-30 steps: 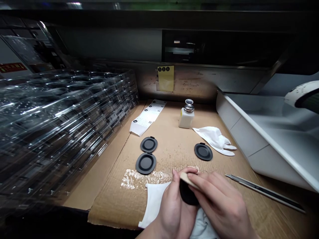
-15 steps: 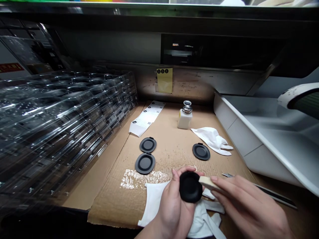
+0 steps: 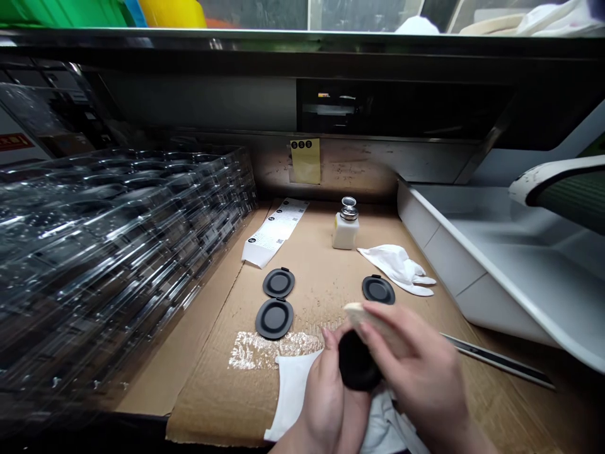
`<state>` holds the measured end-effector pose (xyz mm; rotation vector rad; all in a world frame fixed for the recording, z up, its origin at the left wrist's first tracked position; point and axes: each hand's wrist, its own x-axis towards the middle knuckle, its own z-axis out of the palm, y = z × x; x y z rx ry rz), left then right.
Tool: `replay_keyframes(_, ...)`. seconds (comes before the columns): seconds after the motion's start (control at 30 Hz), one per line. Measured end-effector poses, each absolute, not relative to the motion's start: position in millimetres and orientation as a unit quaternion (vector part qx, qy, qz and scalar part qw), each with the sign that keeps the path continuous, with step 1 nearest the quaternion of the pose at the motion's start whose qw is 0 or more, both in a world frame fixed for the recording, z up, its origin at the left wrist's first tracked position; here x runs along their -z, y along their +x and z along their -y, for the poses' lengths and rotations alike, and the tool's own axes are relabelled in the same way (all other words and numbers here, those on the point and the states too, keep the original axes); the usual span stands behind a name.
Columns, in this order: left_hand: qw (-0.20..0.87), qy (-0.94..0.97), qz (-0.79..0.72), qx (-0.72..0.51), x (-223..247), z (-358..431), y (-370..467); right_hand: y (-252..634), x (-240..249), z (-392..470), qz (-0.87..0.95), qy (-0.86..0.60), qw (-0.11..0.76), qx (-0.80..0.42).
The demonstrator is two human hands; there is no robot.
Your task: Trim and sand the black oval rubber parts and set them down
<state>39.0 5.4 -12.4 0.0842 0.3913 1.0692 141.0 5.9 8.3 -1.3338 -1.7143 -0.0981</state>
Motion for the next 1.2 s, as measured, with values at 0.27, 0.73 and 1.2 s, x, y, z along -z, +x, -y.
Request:
replay_keyframes(0.27,0.859,0.029,-0.169,-0.483,14.3,-5.0,34.4,156.1,2.4,18.3,0.764,-0.507,0.395,0.052)
replay_keyframes(0.73,0.844,0.106,-0.198,-0.487,11.3,-4.4,38.9,161.6,5.5,24.5,0.811,-0.471,0.346,0.002)
replay_keyframes(1.2,0.831,0.115,-0.223,-0.496,10.4,-4.3,41.8,187.3,-1.3,29.6,0.835,-0.493,0.243,0.029)
